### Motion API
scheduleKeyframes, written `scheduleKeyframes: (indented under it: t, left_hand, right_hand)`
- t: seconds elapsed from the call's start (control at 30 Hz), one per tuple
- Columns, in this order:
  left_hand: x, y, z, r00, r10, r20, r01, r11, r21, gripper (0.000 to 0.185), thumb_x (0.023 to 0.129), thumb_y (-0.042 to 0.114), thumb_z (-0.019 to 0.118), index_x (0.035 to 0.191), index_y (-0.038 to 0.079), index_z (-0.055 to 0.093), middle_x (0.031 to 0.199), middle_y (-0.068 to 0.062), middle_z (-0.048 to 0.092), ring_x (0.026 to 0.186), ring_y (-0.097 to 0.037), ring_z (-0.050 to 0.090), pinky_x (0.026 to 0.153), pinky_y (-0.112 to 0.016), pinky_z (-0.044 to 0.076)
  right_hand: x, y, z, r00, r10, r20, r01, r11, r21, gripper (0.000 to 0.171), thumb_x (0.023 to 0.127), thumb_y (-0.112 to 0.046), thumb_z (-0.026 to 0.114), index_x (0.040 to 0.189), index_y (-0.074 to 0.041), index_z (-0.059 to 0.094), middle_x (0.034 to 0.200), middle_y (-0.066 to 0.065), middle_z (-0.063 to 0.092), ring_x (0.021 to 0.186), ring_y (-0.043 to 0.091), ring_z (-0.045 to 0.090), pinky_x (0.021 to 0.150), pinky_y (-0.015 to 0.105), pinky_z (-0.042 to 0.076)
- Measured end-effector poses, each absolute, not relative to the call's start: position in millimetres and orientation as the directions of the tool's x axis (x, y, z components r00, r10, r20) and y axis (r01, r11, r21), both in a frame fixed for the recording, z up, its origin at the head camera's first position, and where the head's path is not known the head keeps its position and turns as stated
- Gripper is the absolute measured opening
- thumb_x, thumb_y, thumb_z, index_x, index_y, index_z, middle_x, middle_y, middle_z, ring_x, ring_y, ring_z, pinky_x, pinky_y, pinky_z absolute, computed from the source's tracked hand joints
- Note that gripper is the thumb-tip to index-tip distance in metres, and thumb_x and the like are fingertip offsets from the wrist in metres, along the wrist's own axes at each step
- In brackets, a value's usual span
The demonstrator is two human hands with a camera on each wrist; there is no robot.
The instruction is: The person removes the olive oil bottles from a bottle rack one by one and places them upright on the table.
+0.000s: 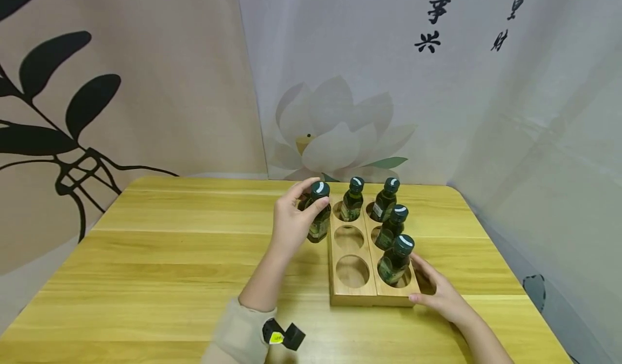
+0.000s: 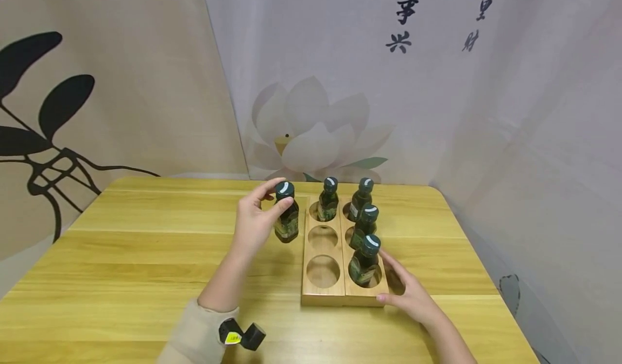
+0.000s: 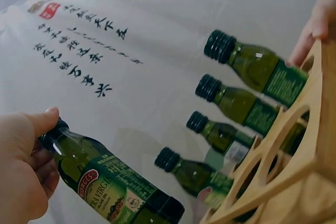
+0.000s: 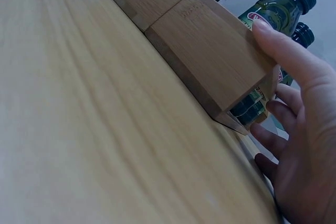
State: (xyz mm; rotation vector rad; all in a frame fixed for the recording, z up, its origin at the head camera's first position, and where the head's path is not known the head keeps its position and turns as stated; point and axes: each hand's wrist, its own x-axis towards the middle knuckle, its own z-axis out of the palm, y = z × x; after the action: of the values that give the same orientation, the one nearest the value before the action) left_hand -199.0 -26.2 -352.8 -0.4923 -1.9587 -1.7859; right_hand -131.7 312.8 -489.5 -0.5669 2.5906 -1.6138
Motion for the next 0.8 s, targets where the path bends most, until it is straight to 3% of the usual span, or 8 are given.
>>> scheduleKeyframes:
  t: [0.1,0.27,0.33,0.4,0.6,0.7,0.8]
  left_hand:
    - [-201.7,-34.3,-349.5,-0.833,-0.038,0.551,0.542,0.143,0.828,0.036,0.082,0.009,0.077,0.116,0.006,0.068,0.106,-0.008,0.066,0.094,-0.022,0.054,0.080,-0.039,0.048]
    - [-206.2,-47.7,-344.5,-0.833,-0.048,0.551,0.538,0.168,0.826,0.036,0.082,0.010,0.077,0.116,0.005,0.068,0.111,-0.008,0.066,0.094,-0.022,0.053,0.084,-0.041,0.042]
    - [-208.7,-53.0,-342.7,-0.832,-0.054,0.552,0.537,0.172,0.826,0.036,0.081,0.011,0.077,0.116,0.004,0.068,0.111,-0.009,0.066,0.094,-0.022,0.053,0.085,-0.040,0.041]
    - [-211.2,-58.1,-340.3,-0.832,-0.061,0.551,0.535,0.173,0.827,0.037,0.081,0.011,0.078,0.116,0.004,0.068,0.109,-0.010,0.066,0.093,-0.021,0.052,0.083,-0.039,0.042]
    - [-218.0,-70.7,-331.2,-0.848,-0.080,0.525,0.505,0.180,0.844,0.037,0.082,0.009,0.076,0.117,0.001,0.066,0.106,-0.013,0.066,0.093,-0.019,0.051,0.082,-0.037,0.042]
    - [-223.1,-76.3,-328.9,-0.855,-0.087,0.511,0.489,0.190,0.851,0.037,0.084,0.010,0.075,0.118,0.000,0.066,0.107,-0.013,0.066,0.093,-0.019,0.051,0.082,-0.036,0.042]
    - [-231.8,-81.8,-331.1,-0.853,-0.095,0.513,0.489,0.197,0.850,0.038,0.083,0.012,0.076,0.118,0.002,0.066,0.106,-0.012,0.066,0.091,-0.018,0.051,0.079,-0.033,0.043]
  right_hand:
    - [-131.6,313.1,-490.9,-0.939,-0.312,0.147,-0.271,0.402,-0.875,0.084,0.080,-0.004,0.074,0.150,-0.002,0.028,0.142,0.028,0.038,0.130,0.023,0.037,0.099,0.015,0.027]
    - [-132.5,313.1,-491.5,-0.937,-0.316,0.148,-0.270,0.389,-0.881,0.084,0.080,-0.003,0.074,0.150,-0.002,0.027,0.143,0.030,0.036,0.130,0.044,0.032,0.100,0.014,0.027]
    - [-132.6,313.4,-491.4,-0.934,-0.322,0.156,-0.279,0.382,-0.881,0.084,0.080,-0.002,0.074,0.150,-0.001,0.027,0.143,0.031,0.035,0.130,0.046,0.030,0.099,0.014,0.027]
    - [-132.7,313.8,-491.2,-0.932,-0.323,0.163,-0.286,0.383,-0.878,0.084,0.080,-0.002,0.074,0.150,-0.001,0.027,0.143,0.031,0.035,0.132,0.037,0.032,0.099,0.013,0.026]
    - [-133.0,314.4,-492.2,-0.928,-0.321,0.187,-0.309,0.387,-0.869,0.085,0.078,-0.003,0.075,0.149,-0.002,0.028,0.142,0.030,0.037,0.124,-0.005,0.035,0.099,0.011,0.025]
    - [-133.3,314.3,-493.5,-0.927,-0.322,0.191,-0.313,0.385,-0.868,0.085,0.078,-0.003,0.075,0.149,-0.002,0.028,0.142,0.030,0.038,0.124,-0.005,0.035,0.099,0.012,0.024]
    - [-133.1,314.2,-493.9,-0.927,-0.323,0.192,-0.314,0.388,-0.867,0.085,0.078,-0.003,0.075,0.149,-0.002,0.029,0.142,0.030,0.038,0.130,0.012,0.036,0.100,0.013,0.025]
